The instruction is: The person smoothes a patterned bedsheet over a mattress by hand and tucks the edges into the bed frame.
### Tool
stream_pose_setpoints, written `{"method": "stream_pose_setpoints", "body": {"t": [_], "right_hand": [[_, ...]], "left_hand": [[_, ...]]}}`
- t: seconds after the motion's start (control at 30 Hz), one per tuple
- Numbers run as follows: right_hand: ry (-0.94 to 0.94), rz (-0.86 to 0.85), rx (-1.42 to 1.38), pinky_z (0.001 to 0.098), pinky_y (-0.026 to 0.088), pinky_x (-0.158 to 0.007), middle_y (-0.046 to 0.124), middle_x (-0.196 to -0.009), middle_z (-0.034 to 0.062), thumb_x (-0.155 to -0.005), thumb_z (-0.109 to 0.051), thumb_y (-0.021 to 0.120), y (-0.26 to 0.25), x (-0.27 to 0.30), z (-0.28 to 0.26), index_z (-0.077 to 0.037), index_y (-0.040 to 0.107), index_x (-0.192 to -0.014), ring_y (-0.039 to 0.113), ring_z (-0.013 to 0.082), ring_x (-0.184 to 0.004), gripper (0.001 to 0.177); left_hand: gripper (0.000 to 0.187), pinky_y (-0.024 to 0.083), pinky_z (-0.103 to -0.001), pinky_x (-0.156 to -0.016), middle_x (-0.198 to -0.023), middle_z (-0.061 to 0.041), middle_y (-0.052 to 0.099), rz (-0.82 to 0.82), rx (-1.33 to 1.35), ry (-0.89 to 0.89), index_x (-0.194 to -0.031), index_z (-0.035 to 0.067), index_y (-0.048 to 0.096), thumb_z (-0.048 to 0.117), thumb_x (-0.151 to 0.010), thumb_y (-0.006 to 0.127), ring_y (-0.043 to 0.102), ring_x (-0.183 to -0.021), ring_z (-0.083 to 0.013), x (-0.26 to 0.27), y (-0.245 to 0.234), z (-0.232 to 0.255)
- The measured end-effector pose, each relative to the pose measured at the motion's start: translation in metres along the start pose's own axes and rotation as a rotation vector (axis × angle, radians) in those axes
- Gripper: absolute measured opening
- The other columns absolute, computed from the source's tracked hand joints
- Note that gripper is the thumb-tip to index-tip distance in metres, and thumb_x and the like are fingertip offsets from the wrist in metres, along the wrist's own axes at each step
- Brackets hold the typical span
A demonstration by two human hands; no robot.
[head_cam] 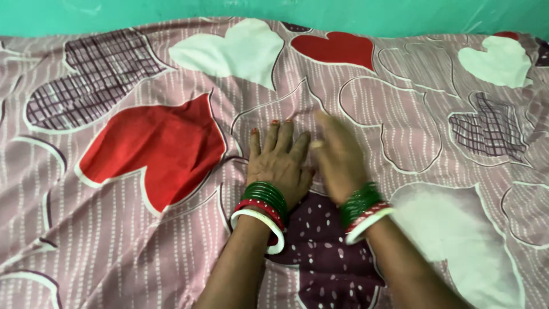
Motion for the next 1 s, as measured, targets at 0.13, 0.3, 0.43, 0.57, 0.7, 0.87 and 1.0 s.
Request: {"method": "stream_pose_setpoints", "body": {"t": [0.13, 0.3, 0.43, 0.57, 0.7, 0.87, 1.0], "right_hand": [[-0.069, 0.028, 0.158, 0.0572, 0.021, -0.120, 0.048, -0.156, 0.0167, -0.104, -0.023, 0.041, 0.020, 0.015, -0.029, -0.015, 0.050, -0.152, 0.037, 0.0409, -0.147, 0.049], [0.047, 0.032, 0.325, 0.0575, 0.018, -0.120, 0.042, -0.159, 0.0157, -0.101, -0.035, 0.043, 0.021, 0.012, -0.009, -0.020, 0.048, -0.152, 0.031, 0.0405, -0.150, 0.053], [0.269, -0.035, 0.436, 0.0609, 0.010, -0.119, 0.033, -0.163, 0.0120, -0.095, -0.047, 0.046, 0.012, 0.006, 0.018, -0.030, 0.041, -0.154, 0.023, 0.0414, -0.149, 0.061], [0.323, -0.056, 0.509, 0.0646, 0.006, -0.115, 0.027, -0.164, 0.0137, -0.095, -0.047, 0.044, -0.001, 0.006, 0.033, -0.030, 0.037, -0.155, 0.018, 0.0435, -0.149, 0.063], [0.324, -0.016, 0.491, 0.0654, 0.009, -0.117, 0.030, -0.164, 0.0142, -0.097, -0.047, 0.043, -0.001, 0.012, 0.032, -0.029, 0.038, -0.155, 0.021, 0.0417, -0.150, 0.061], [0.223, 0.065, 0.517, 0.0645, 0.017, -0.117, 0.040, -0.161, 0.0155, -0.098, -0.040, 0.046, -0.003, 0.017, 0.030, -0.023, 0.047, -0.153, 0.031, 0.0406, -0.149, 0.057], [0.142, 0.105, 0.509, 0.0619, 0.022, -0.116, 0.044, -0.156, 0.0210, -0.099, -0.037, 0.047, 0.000, 0.018, 0.029, -0.015, 0.049, -0.151, 0.036, 0.0422, -0.146, 0.057]], "left_hand": [[0.062, 0.013, -0.064, -0.118, -0.160, -0.017, 0.034, 0.040, -0.081, -0.001, -0.150, 0.014, 0.047, 0.039, -0.093, 0.053, 0.026, -0.149, -0.0393, -0.001, 0.013, -0.002], [0.054, 0.009, -0.066, -0.122, -0.160, -0.010, 0.037, 0.070, -0.096, -0.014, -0.148, 0.025, 0.050, 0.042, -0.096, 0.051, 0.026, -0.150, -0.0363, -0.002, -0.004, 0.000], [0.075, 0.005, -0.064, -0.118, -0.162, -0.011, 0.031, 0.026, -0.067, -0.264, -0.147, 0.026, 0.049, 0.055, -0.080, 0.062, 0.019, -0.150, -0.0397, 0.008, -0.034, -0.023], [0.072, 0.003, -0.066, -0.117, -0.164, -0.010, 0.033, 0.127, -0.098, -0.398, -0.146, 0.022, 0.049, 0.055, -0.083, 0.062, 0.019, -0.149, -0.0387, 0.013, -0.048, -0.042], [0.066, 0.004, -0.068, -0.116, -0.158, -0.011, 0.035, 0.158, -0.080, -0.412, -0.144, 0.021, 0.052, 0.051, -0.086, 0.061, 0.020, -0.147, -0.0407, 0.013, -0.041, -0.046], [0.054, 0.014, -0.068, -0.114, -0.156, -0.012, 0.039, 0.207, -0.040, -0.401, -0.133, 0.017, 0.061, 0.030, -0.081, 0.065, 0.026, -0.146, -0.0390, 0.012, -0.044, -0.049], [0.034, 0.021, -0.069, -0.115, -0.153, -0.010, 0.046, 0.180, -0.041, -0.410, -0.115, 0.013, 0.068, 0.016, -0.081, 0.064, 0.033, -0.146, -0.0373, 0.011, -0.049, -0.053]]}}
Point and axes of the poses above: each hand's wrist, its own x-axis away from the middle knuckle, its own y-axis out of the palm, z = x × y, the point moved 5 cm from there along -x, towards the middle knuckle
